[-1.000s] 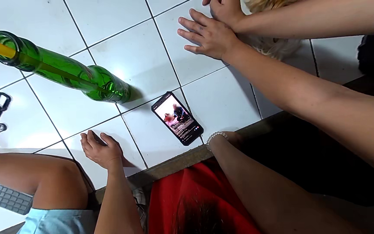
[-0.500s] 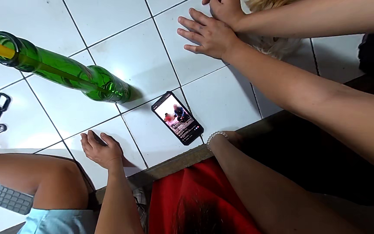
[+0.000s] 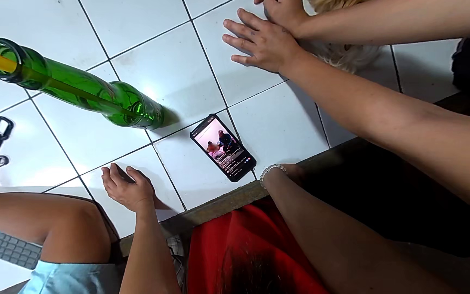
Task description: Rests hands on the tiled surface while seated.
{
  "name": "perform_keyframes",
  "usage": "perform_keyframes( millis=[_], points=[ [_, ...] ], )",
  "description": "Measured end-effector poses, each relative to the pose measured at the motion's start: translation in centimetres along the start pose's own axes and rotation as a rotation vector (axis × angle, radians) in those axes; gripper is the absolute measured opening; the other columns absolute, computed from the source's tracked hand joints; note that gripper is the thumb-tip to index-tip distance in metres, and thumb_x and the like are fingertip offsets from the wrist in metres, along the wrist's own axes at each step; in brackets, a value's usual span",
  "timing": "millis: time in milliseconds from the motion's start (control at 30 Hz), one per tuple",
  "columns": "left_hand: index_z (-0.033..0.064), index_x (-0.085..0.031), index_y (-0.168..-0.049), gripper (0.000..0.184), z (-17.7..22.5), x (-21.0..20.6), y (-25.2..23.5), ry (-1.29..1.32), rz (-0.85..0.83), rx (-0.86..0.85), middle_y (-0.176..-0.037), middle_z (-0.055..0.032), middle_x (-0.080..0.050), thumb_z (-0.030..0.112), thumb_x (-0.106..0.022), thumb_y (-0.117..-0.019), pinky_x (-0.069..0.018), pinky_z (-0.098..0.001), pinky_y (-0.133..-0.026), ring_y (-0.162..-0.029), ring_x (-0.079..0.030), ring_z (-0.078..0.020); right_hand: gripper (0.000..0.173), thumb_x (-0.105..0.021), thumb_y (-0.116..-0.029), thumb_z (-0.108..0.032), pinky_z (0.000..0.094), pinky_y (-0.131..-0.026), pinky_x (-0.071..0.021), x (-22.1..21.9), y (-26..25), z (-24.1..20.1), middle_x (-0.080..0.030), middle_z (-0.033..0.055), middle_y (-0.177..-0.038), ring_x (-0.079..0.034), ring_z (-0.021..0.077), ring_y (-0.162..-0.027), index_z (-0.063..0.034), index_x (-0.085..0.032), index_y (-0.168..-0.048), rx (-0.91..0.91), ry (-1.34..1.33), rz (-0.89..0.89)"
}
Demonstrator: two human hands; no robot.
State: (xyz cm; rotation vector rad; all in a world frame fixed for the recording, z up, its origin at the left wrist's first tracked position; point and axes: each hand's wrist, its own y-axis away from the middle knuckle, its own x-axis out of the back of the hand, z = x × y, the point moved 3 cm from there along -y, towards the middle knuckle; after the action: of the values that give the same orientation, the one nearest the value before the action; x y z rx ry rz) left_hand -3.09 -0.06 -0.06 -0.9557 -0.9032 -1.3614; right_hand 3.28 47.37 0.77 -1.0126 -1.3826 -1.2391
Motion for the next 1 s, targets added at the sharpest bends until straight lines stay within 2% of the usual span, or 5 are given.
perform_keyframes(
  millis=[200,400,533,700,1000],
  points=[
    [0.0022,-0.052,-0.147,0.050,0.1,0.1,0.1,-0.007,0.000,-0.006,-0.159,-0.0222,-0.041,0.029,-0.045,-0.1053,-0.0226,-0.0491,-0.123,-0.150,-0.034,-0.0383,0.055,-0.038,-0.1056,-0.004,0.0405,-0.126,-0.0184,3.4,0.2,-2.3,-0.014,0.0087,-0.172,-0.010,0.0302,-0.158,-0.0066,-0.031,-0.160,-0.154,-0.225,-0.113],
    [0.0020,-0.052,-0.147,0.051,0.0,0.1,0.1,-0.002,0.002,-0.011,-0.158,-0.0229,-0.041,0.030,-0.045,-0.1049,-0.0231,-0.0501,-0.123,-0.150,-0.034,-0.0393,0.053,-0.037,-0.1062,-0.002,0.0425,-0.127,-0.0143,3.4,0.2,-2.3,-0.013,0.0118,-0.172,-0.009,0.0337,-0.158,-0.0032,-0.032,-0.159,-0.133,-0.182,-0.125],
    [0.0029,-0.052,-0.147,0.051,-0.1,0.0,0.0,-0.003,0.003,-0.006,-0.159,-0.0218,-0.041,0.030,-0.046,-0.1050,-0.0234,-0.0498,-0.123,-0.150,-0.034,-0.0382,0.056,-0.035,-0.1042,-0.002,0.0488,-0.125,-0.0257,0.5,0.0,-0.4,-0.013,0.0086,-0.172,-0.014,0.0331,-0.157,-0.0084,-0.032,-0.159,-0.028,-0.039,-0.032],
    [0.0035,-0.051,-0.148,0.051,0.0,0.0,0.0,-0.006,-0.007,0.007,-0.159,-0.0209,-0.040,0.031,-0.045,-0.1052,-0.0232,-0.0495,-0.123,-0.151,-0.034,-0.0378,0.057,-0.035,-0.1044,-0.002,0.0487,-0.125,-0.0251,0.2,0.0,-0.1,-0.011,0.0078,-0.172,-0.012,0.0333,-0.158,-0.0096,-0.030,-0.160,-0.016,-0.035,-0.033],
    [0.0031,-0.051,-0.148,0.052,-0.2,0.0,0.0,-0.002,0.000,0.003,-0.159,-0.0211,-0.041,0.031,-0.046,-0.1048,-0.0240,-0.0498,-0.122,-0.150,-0.035,-0.0381,0.055,-0.034,-0.1022,0.007,0.0506,-0.124,-0.0264,-0.4,0.1,0.1,-0.012,0.0141,-0.171,-0.013,0.0397,-0.157,-0.0058,-0.037,-0.156,0.093,0.213,-0.028]
  ],
)
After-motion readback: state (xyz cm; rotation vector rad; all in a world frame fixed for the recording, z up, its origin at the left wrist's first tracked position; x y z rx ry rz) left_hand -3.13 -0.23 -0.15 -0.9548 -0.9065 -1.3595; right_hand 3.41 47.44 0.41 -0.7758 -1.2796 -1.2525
